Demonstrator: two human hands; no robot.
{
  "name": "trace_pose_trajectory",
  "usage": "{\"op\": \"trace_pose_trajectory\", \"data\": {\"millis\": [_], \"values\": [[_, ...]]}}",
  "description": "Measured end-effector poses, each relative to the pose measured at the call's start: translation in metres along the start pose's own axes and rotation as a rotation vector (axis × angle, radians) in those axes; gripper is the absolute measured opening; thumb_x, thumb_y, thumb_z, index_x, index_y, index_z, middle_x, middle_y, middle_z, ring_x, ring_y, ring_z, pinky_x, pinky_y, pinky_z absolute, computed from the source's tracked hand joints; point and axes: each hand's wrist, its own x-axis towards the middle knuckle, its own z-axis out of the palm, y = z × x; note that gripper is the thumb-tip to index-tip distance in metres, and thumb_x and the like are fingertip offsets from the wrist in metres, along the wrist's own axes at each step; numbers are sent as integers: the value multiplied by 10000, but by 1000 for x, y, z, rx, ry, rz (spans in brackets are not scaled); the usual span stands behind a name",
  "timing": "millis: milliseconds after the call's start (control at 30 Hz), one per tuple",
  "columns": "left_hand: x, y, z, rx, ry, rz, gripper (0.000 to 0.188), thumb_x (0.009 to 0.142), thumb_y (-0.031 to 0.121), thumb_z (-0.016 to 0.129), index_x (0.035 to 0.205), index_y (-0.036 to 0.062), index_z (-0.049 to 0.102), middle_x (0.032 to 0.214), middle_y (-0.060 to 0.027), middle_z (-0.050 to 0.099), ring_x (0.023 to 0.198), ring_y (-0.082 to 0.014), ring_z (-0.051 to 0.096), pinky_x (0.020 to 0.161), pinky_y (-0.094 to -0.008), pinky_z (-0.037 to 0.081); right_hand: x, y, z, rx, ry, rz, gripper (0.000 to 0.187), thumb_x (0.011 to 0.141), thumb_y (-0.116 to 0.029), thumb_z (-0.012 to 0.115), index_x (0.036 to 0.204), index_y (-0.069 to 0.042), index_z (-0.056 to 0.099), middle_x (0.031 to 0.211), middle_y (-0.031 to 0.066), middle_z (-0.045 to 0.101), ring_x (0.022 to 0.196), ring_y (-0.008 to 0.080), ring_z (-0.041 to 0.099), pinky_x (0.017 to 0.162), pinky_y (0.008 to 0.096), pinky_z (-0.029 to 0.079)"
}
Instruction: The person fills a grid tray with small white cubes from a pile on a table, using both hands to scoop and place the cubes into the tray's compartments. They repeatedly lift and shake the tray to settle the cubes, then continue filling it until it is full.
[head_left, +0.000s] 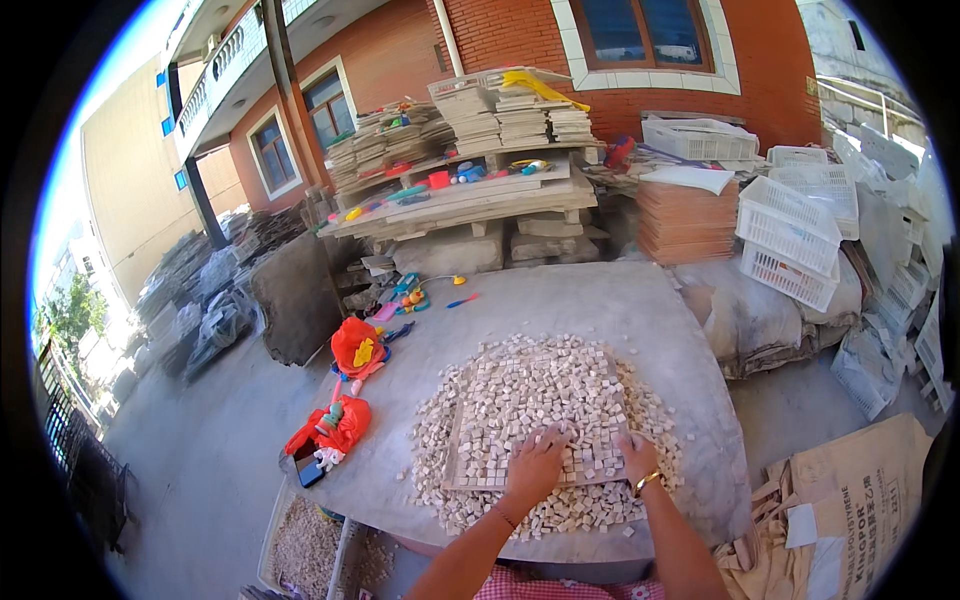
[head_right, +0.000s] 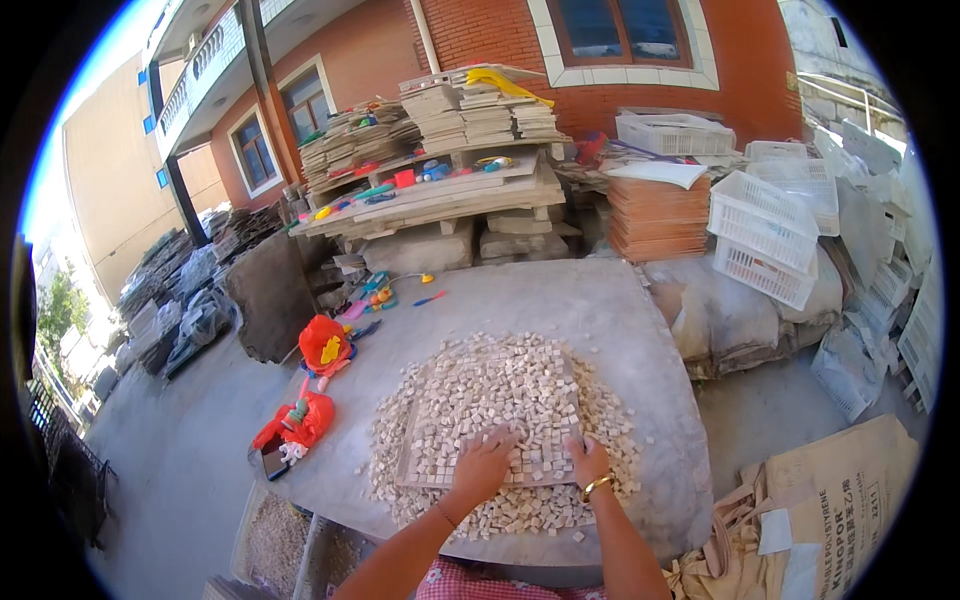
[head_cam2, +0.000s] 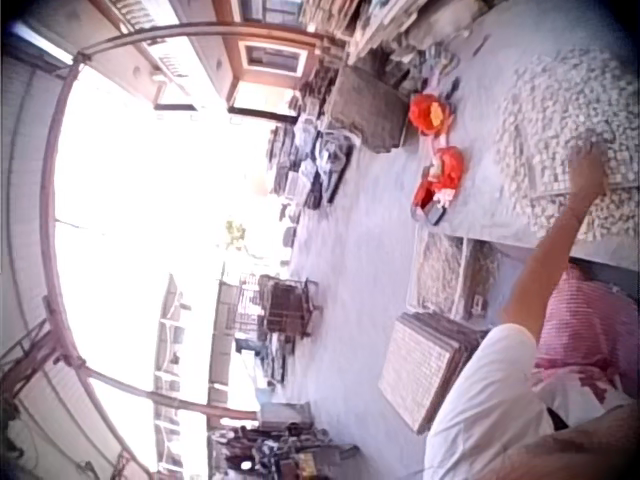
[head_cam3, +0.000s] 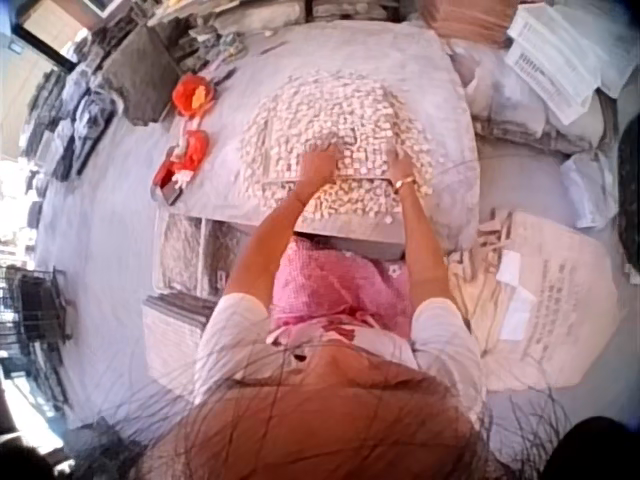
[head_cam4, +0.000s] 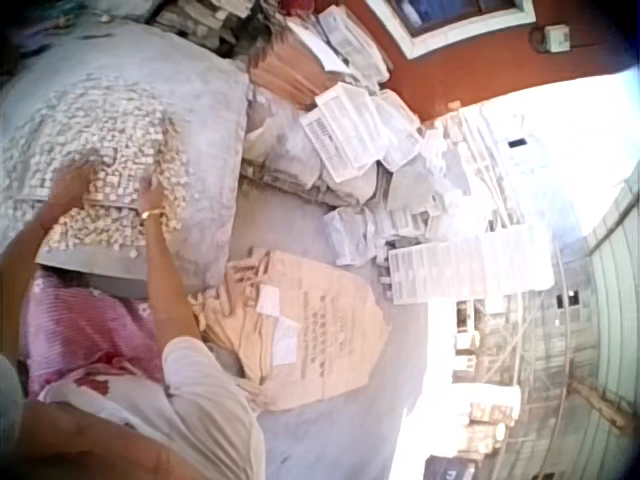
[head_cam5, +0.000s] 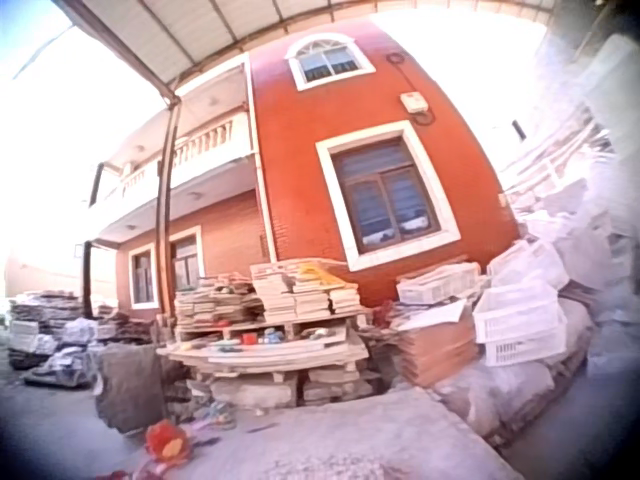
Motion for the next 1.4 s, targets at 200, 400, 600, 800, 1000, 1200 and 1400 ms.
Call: {"op": "trace_pose_trajectory", "data": {"millis": [200, 400, 600, 800, 1000, 1200, 1400], "values": [[5, -70, 15, -116, 46, -260, 402, 922, 298, 440, 1314, 207, 467, 1393, -67, 397, 1312, -309, 328, 1034, -596, 245, -1, 0, -1, -4, -22, 21, 459, 823, -431, 601, 775, 26, 583, 623, 116, 555, 578, 185, 492, 568, 350, 408], [57, -101, 19, -69, -37, -347, 431, 924, 362, 408, 1327, 220, 459, 1447, -85, 326, 1356, -358, 230, 1041, -652, 158, 0, 5, 1, -32, -23, 22, 426, 837, -395, 607, 781, 28, 596, 607, 71, 540, 577, 133, 468, 561, 319, 403], [121, -65, 26, -97, -41, -258, 502, 903, 499, 394, 1332, 247, 453, 1444, -72, 337, 1357, -352, 228, 1033, -680, 110, -2, -7, -5, -71, -22, 57, 444, 824, -415, 610, 755, 22, 581, 586, 69, 523, 556, 145, 452, 542, 334, 388], [131, 3, 36, -123, 27, -87, 540, 874, 519, 447, 1337, 241, 441, 1398, -83, 405, 1323, -331, 304, 1005, -681, 182, -3, -12, -6, -62, 18, 41, 426, 829, -400, 601, 764, 21, 584, 590, 96, 533, 554, 165, 465, 541, 346, 388], [94, 16, 56, -83, 151, -19, 450, 906, 368, 448, 1330, 215, 442, 1375, -112, 423, 1270, -333, 371, 1020, -599, 254, -4, -21, -5, -102, -53, 81, 439, 848, -409, 589, 866, 27, 636, 647, 89, 587, 597, 143, 503, 583, 329, 418], [50, 15, 43, -88, 130, 6, 458, 908, 282, 467, 1347, 163, 412, 1363, -112, 420, 1275, -317, 359, 1030, -569, 265, 4, 3, -5, -24, -11, 22, 475, 837, -455, 600, 792, 17, 621, 612, 59, 556, 577, 138, 473, 565, 324, 409], [5, -21, 22, -60, 158, -177, 422, 903, 255, 473, 1304, 127, 437, 1402, -105, 375, 1257, -256, 400, 1027, -542, 287, 3, 0, -3, -3, -18, -9, 452, 867, -406, 586, 891, 42, 644, 709, 49, 601, 674, 116, 511, 643, 300, 432]]}}
